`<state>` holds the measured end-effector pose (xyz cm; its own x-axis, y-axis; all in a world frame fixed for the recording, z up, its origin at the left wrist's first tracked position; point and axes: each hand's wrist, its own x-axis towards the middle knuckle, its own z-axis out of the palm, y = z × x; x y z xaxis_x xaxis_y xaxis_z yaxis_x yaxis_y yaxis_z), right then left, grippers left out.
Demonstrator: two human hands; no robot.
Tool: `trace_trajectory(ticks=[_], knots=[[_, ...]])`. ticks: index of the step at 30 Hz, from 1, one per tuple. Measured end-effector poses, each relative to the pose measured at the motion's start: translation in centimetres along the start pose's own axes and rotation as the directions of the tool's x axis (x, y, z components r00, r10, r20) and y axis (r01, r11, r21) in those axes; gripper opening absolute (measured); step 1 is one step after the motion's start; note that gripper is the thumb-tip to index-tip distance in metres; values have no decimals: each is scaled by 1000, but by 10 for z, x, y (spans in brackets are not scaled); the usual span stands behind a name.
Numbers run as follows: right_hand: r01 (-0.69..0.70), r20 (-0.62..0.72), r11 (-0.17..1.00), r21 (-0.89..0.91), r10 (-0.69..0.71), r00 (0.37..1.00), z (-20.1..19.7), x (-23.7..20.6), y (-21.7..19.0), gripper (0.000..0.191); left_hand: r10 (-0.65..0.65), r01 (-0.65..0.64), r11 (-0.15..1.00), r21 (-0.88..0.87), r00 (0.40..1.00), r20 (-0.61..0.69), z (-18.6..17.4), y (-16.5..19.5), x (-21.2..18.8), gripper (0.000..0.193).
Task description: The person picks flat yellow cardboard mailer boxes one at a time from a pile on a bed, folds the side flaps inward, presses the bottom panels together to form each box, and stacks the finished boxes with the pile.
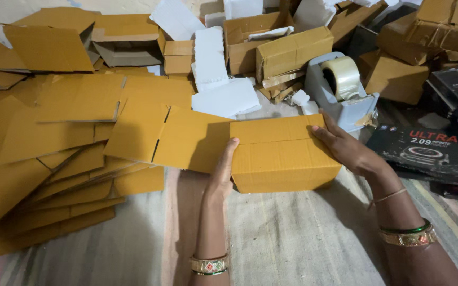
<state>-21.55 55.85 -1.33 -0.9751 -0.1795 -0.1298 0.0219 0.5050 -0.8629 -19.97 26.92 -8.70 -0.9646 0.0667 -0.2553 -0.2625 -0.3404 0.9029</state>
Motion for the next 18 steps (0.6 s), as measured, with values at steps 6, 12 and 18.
trace_trajectory(ticks=[6,12,18], knots=[[-243,62,969,52,240,969,-4,-13,-15,95,2,15,989,-147,994,112,-4,3,-1,77],[5,-5,811,585,-3,1000,-9,-1,0,94,212,-212,977,-14,973,90,-3,4,-7,74],[190,23,910,369,-213,977,-33,11,40,71,629,-703,617,354,711,315,-11,4,-10,57]])
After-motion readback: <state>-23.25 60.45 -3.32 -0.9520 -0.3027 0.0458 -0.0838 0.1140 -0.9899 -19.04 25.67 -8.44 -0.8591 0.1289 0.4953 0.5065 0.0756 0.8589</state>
